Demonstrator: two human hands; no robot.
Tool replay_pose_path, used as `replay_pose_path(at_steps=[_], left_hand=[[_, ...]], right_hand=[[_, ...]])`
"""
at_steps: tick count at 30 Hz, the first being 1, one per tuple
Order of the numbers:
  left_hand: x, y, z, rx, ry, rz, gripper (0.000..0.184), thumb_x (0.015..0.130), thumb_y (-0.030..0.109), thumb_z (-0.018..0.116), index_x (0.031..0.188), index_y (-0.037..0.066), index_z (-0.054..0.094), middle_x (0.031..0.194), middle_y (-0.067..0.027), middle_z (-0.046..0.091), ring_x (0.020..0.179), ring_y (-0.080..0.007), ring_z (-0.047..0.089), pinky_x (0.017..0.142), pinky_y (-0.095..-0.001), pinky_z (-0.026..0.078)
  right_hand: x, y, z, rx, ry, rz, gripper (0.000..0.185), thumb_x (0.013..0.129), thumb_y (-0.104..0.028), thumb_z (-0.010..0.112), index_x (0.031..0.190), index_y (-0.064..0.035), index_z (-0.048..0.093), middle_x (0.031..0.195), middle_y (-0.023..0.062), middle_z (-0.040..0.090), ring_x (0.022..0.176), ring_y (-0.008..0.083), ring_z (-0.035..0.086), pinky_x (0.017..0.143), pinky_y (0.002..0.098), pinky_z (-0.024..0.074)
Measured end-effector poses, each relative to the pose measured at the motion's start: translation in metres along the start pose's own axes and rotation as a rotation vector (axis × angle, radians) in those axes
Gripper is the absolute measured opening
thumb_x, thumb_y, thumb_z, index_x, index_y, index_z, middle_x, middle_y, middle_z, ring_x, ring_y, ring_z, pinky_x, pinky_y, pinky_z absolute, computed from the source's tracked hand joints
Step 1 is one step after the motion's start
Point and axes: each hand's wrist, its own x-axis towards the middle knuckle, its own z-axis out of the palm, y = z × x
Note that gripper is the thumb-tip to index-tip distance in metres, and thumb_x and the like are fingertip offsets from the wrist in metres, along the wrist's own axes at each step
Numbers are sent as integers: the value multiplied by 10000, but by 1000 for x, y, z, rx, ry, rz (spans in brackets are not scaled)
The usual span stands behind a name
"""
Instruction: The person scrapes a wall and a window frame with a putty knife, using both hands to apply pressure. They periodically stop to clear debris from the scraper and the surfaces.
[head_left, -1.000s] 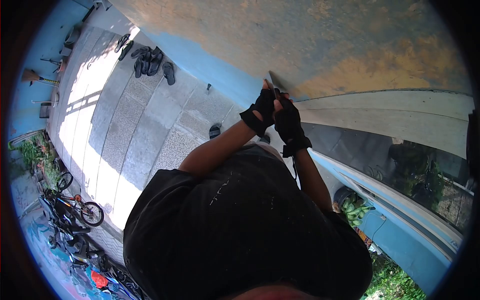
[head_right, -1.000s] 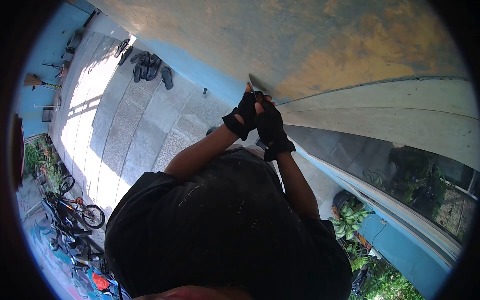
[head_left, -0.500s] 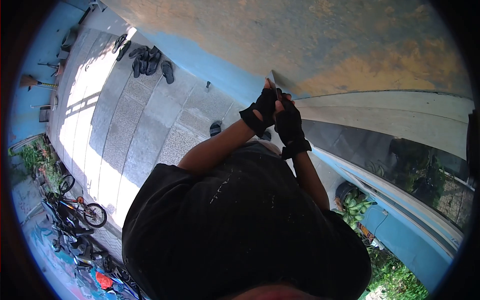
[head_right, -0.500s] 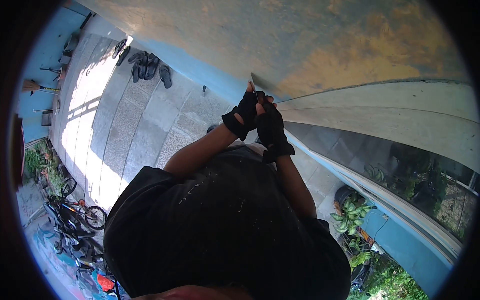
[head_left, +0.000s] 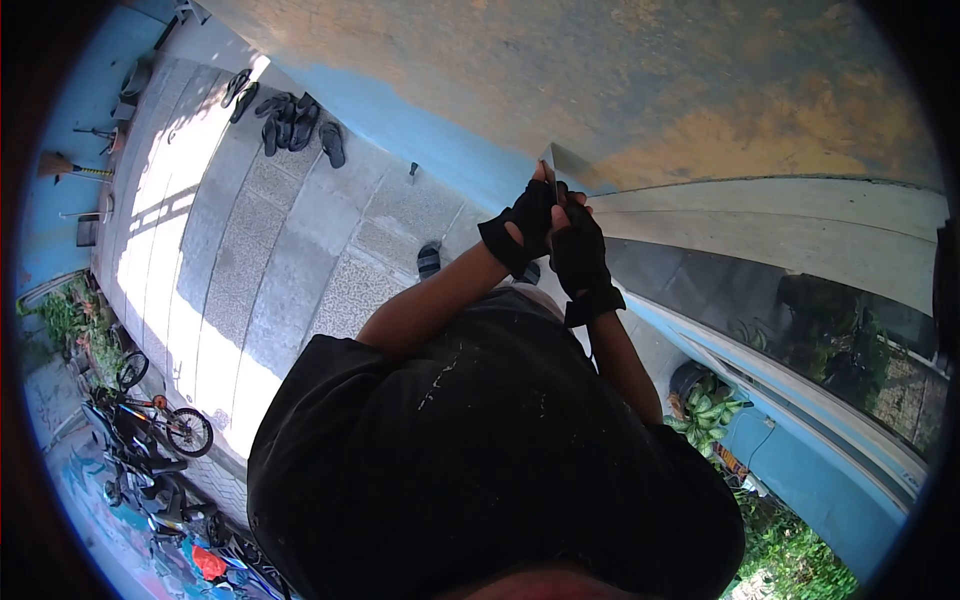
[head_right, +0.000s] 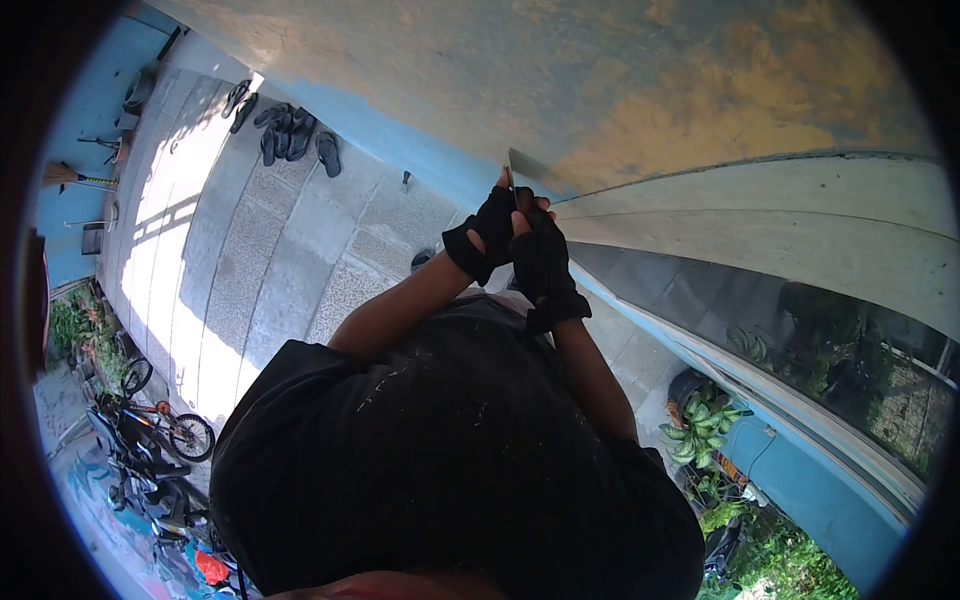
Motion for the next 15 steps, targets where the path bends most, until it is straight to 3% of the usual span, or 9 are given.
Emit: replay_pose_path(at_steps=[1,3,7,9,13,15], left_hand=[[1,0,1,-4,-3,2,621,897,669,372,657,111,500,887,-86,591,909,-308,591,808,-480,499],[-2,4,0,-5,-27,10,619,899,665,374,658,109,500,870,-90,590,908,-309,590,803,-477,502],[1,-2,9,48,21,117,606,901,657,386,667,109,502,819,-92,594,883,-318,599,784,-469,515],[0,-14,13,49,45,89,600,901,655,389,678,112,510,806,-89,597,865,-317,605,779,-464,519],[4,1,15,38,163,181,580,910,650,376,751,118,543,805,-74,607,821,-301,619,772,-453,528],[9,26,-2,55,126,227,576,907,661,366,817,121,546,818,-62,606,873,-277,611,777,-451,524]], right_hand=[[1,2,4,-2,-3,-1,325,964,-259,460,1198,-59,563,995,182,639,956,339,623,811,394,480],[2,9,14,-84,187,-293,328,959,-256,479,1203,-57,572,941,156,647,838,277,640,735,358,494],[10,13,5,1,85,-193,339,957,-266,493,1204,-49,576,913,138,647,768,239,623,703,331,489],[-3,6,-7,96,48,-147,309,977,-261,471,1154,-42,597,743,46,562,634,114,551,584,261,437],[22,25,4,147,11,-168,308,970,-273,478,1130,-44,609,767,75,594,658,159,574,611,297,451],[47,20,23,-159,147,-562,309,962,-265,487,1151,-50,605,829,102,630,699,204,596,652,325,464]])
